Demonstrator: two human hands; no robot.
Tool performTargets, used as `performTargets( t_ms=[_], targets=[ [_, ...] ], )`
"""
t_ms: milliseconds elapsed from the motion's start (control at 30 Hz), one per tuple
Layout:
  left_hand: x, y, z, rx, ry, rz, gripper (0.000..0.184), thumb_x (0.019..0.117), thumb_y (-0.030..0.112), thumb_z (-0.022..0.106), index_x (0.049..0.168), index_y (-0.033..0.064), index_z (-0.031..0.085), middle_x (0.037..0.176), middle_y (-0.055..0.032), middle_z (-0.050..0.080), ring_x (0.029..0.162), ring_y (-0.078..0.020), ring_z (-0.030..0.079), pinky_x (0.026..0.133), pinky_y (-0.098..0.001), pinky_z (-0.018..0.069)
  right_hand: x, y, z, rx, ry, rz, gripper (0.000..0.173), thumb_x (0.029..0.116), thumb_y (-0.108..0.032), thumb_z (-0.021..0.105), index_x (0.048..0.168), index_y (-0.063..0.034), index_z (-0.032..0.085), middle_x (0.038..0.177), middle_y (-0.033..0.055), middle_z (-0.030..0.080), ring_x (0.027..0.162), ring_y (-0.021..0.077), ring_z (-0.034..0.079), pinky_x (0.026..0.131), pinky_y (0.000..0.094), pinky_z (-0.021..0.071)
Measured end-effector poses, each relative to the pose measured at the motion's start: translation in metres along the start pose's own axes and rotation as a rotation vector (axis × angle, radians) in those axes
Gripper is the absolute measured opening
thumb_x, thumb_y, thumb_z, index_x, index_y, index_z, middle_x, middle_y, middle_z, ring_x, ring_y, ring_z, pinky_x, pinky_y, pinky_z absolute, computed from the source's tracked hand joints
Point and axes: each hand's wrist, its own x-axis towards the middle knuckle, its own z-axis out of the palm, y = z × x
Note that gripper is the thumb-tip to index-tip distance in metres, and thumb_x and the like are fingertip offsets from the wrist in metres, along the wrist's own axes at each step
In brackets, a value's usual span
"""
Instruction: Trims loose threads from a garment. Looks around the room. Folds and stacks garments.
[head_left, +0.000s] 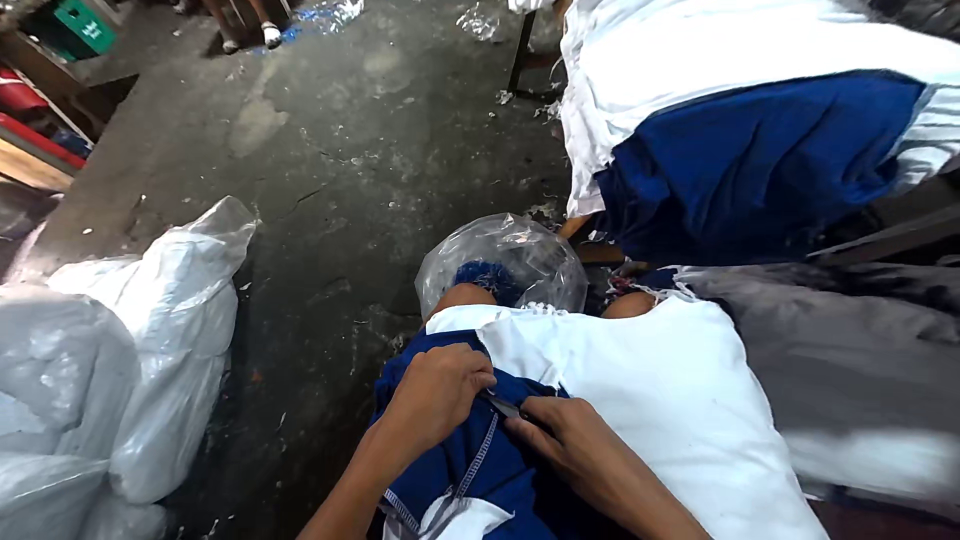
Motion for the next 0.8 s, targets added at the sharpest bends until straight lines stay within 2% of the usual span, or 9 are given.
performTargets(
  t_ms=[100,233,333,400,467,567,700,767,800],
  targets=[
    [-0.001,0.000,-0.004,-0.085,-0.048,-0.087,0.024,0.1043,0.023,0.057,0.099,0.0064,0.074,0.092,-0.0047,0.069,0.082,-0.0141,0.067,0.078,-0.0336,0.0559,-0.004,-0.007,-0.008,0.057,-0.029,0.067,0.053,0.1074,-0.047,0.043,0.096,-0.0009,0.066,0.082,0.0138,0.064,0.079,0.0256,0.063,0.073,0.0438,0.0493],
    [-0.005,0.002,-0.005,-0.134,-0.070,-0.173,0.025,0.1040,0.026,0.058,0.099,0.0074,0.073,0.096,-0.0026,0.067,0.085,-0.0102,0.063,0.079,-0.0286,0.0529,-0.007,0.014,0.001,0.201,0.069,-0.065,0.050,0.1063,-0.050,0.042,0.093,-0.0073,0.066,0.071,0.0028,0.057,0.064,0.0120,0.056,0.060,0.0302,0.0468],
    [-0.008,0.012,0.008,-0.074,-0.041,-0.195,0.029,0.1019,0.032,0.062,0.107,0.0051,0.073,0.103,-0.0083,0.066,0.086,-0.0182,0.065,0.080,-0.0367,0.0558,-0.008,0.023,-0.001,0.351,0.031,-0.123,0.048,0.1100,-0.046,0.035,0.093,-0.0125,0.065,0.072,-0.0049,0.056,0.062,0.0020,0.052,0.058,0.0206,0.0452],
    [-0.011,0.015,0.024,0.013,0.079,-0.100,0.024,0.1002,0.025,0.063,0.104,0.0045,0.075,0.100,-0.0107,0.067,0.089,-0.0226,0.067,0.081,-0.0400,0.0580,-0.009,0.022,-0.005,0.427,-0.012,-0.109,0.050,0.1113,-0.044,0.029,0.096,-0.0136,0.065,0.073,-0.0068,0.055,0.059,0.0007,0.049,0.055,0.0192,0.0433],
    [-0.014,0.008,0.038,0.078,0.242,0.054,0.019,0.0991,0.021,0.063,0.095,0.0081,0.077,0.095,-0.0070,0.068,0.091,-0.0198,0.068,0.081,-0.0349,0.0582,-0.011,0.021,-0.006,0.536,-0.010,-0.098,0.054,0.1112,-0.046,0.024,0.099,-0.0140,0.065,0.073,-0.0077,0.055,0.056,0.0001,0.047,0.051,0.0181,0.0414],
    [-0.020,0.001,0.043,0.198,0.390,0.228,0.023,0.1015,0.023,0.058,0.092,0.0112,0.075,0.107,-0.0056,0.069,0.104,-0.0195,0.066,0.090,-0.0336,0.0564,-0.014,0.021,-0.005,0.730,0.094,-0.168,0.060,0.1058,-0.063,0.026,0.110,-0.0169,0.064,0.081,-0.0096,0.055,0.056,-0.0032,0.044,0.049,0.0143,0.0378],
    [-0.036,0.002,0.038,0.265,0.353,0.306,0.024,0.1049,0.023,0.051,0.094,0.0114,0.069,0.121,-0.0069,0.068,0.120,-0.0229,0.061,0.101,-0.0444,0.0460,-0.013,0.018,-0.001,0.571,0.250,-0.294,0.055,0.1069,-0.058,0.035,0.118,-0.0130,0.065,0.105,-0.0063,0.063,0.071,-0.0063,0.050,0.060,0.0128,0.0428],
    [-0.043,0.002,0.033,0.267,0.328,0.337,0.024,0.1062,0.024,0.049,0.095,0.0121,0.067,0.114,-0.0046,0.069,0.115,-0.0201,0.062,0.099,-0.0416,0.0453,-0.013,0.015,0.001,0.500,0.265,-0.312,0.047,0.1082,-0.049,0.041,0.111,-0.0111,0.069,0.100,-0.0042,0.067,0.080,-0.0038,0.058,0.070,0.0156,0.0487],
    [-0.046,0.002,0.031,0.265,0.316,0.351,0.024,0.1063,0.024,0.049,0.095,0.0117,0.067,0.110,-0.0045,0.069,0.111,-0.0195,0.063,0.097,-0.0399,0.0461,-0.013,0.013,0.002,0.484,0.263,-0.310,0.044,0.1086,-0.045,0.042,0.106,-0.0107,0.070,0.090,-0.0049,0.065,0.075,-0.0039,0.056,0.067,0.0146,0.0471]
  ],
)
